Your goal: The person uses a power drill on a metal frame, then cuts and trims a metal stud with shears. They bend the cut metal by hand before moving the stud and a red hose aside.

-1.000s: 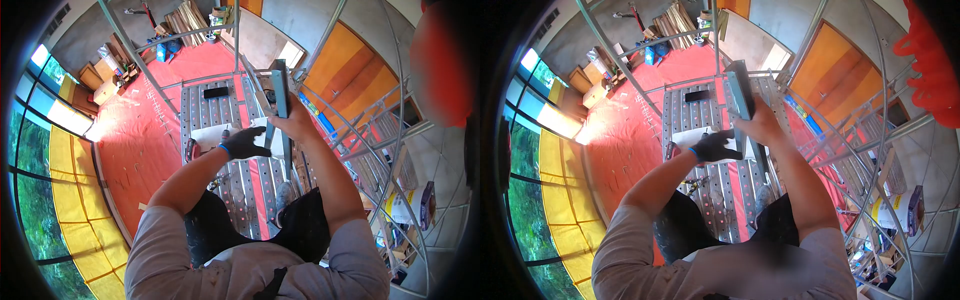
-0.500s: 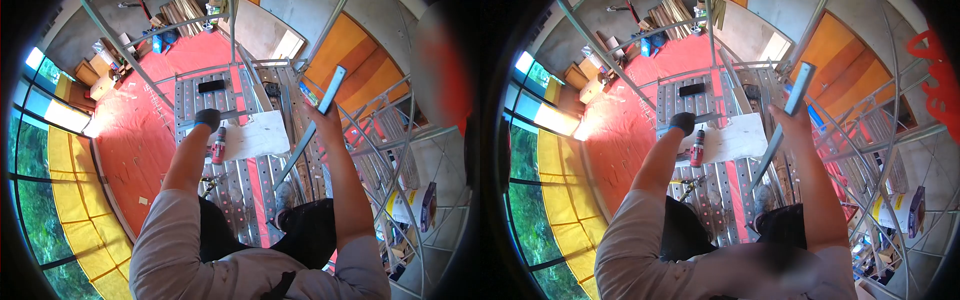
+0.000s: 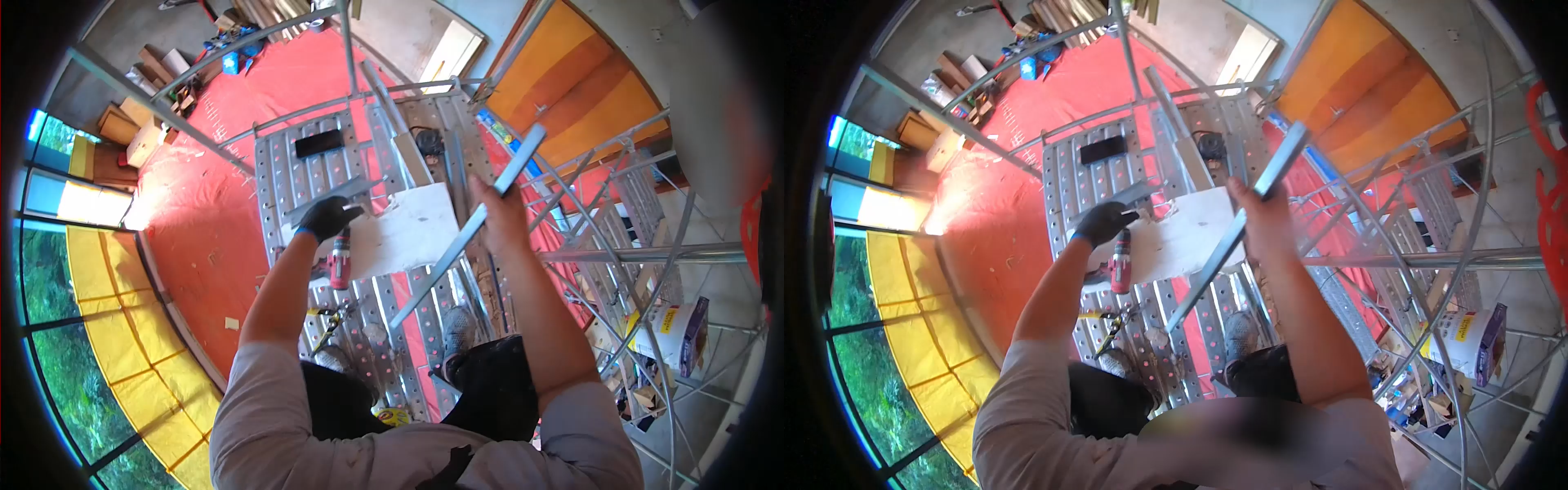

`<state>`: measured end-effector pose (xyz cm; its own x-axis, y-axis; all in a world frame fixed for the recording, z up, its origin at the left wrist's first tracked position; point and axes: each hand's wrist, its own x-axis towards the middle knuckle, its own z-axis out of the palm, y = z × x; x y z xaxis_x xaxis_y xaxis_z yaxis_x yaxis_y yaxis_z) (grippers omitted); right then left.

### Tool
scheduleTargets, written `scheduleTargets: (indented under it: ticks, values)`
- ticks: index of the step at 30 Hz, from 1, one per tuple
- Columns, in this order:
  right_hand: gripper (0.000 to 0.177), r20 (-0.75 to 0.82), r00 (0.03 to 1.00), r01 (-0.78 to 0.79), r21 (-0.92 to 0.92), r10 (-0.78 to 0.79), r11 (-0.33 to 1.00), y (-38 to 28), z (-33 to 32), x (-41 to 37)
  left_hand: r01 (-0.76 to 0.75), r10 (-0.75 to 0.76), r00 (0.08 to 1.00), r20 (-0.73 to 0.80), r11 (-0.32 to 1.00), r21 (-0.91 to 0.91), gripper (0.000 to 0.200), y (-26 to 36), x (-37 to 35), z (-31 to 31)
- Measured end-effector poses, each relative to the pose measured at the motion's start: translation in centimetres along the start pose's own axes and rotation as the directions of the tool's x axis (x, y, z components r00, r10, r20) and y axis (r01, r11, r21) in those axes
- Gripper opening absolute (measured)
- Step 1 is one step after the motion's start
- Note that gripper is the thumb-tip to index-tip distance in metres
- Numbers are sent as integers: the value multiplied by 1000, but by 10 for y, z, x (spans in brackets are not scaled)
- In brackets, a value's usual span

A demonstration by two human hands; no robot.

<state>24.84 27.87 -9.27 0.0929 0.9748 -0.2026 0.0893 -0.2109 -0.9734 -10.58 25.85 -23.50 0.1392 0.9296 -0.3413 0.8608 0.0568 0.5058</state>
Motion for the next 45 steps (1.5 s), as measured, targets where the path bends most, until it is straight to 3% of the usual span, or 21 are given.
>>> scheduleTargets:
  ticks: [2,3,4,5,7,8,9,11,13,17,20,23,28,30,32,33,35,39,41,43,45]
  values:
    - [36,5,998,-67,90,67,994,25,8,13,-257,252,966,-55,926,-276,37,27,-19,-4]
    - [35,34,996,-85,190,80,978,33,11,20,-586,599,787,146,653,480,33,19,-12,12]
    - [31,30,996,-94,221,89,971,17,17,14,-626,622,780,77,770,124,43,33,-28,7]
    - [28,25,995,-105,254,101,962,-1,25,4,-475,523,845,112,830,-294,58,51,-45,6]
    - [31,14,996,-80,485,84,871,4,32,4,-178,411,881,233,746,-642,92,77,-68,10]
    - [32,11,995,-89,559,100,824,0,36,-2,-215,323,911,257,902,-375,98,119,-87,-17]
    - [32,13,994,-93,630,110,771,-7,39,-8,-138,251,926,282,920,-366,91,141,-97,-33]
    - [31,-36,997,-41,421,62,906,-13,44,-26,-43,140,950,278,943,-329,69,161,-115,-42]
    - [38,214,974,-123,199,79,972,-50,42,-54,10,42,983,179,960,-281,48,175,-140,-55]
    - [87,516,853,229,-239,-77,944,-197,2,-114,-142,112,986,-121,952,-272,36,190,-198,-93]
    - [97,635,741,151,-478,221,866,-340,-58,-141,-15,1,998,-67,980,-197,35,192,-227,-128]
    - [96,709,702,218,-304,68,927,-439,-123,-171,90,-87,996,34,987,-131,33,210,-245,-176]
    - [98,487,873,227,-331,-40,916,-564,-199,-231,-193,206,977,-48,775,-601,31,344,-239,-278]
    - [108,301,929,295,-257,-214,920,-583,-206,-249,-207,298,955,7,679,-705,41,467,-249,-361]
    - [111,194,923,364,-159,-332,918,-611,-214,-264,-464,538,841,52,769,-440,42,552,-247,-416]
    - [113,136,913,401,-118,-386,908,-628,-220,-272,-485,594,800,86,724,-491,43,585,-247,-431]
    - [96,-13,872,483,-144,-489,864,-653,-236,-288,-765,818,562,121,570,-301,53,685,-275,-487]
    - [67,-314,705,702,185,-635,688,-673,-287,-316,-855,838,333,433,462,-237,78,802,-304,-528]
    - [58,-448,607,790,248,-656,561,-684,-326,-340,-954,926,148,347,226,-196,81,847,-292,-542]
    - [52,-600,540,818,206,-591,537,-687,-364,-372,-992,996,65,67,72,-107,76,906,-266,-537]
    - [55,-755,380,853,63,-534,518,-689,-397,-399,-995,991,81,-106,87,53,71,980,-257,-537]
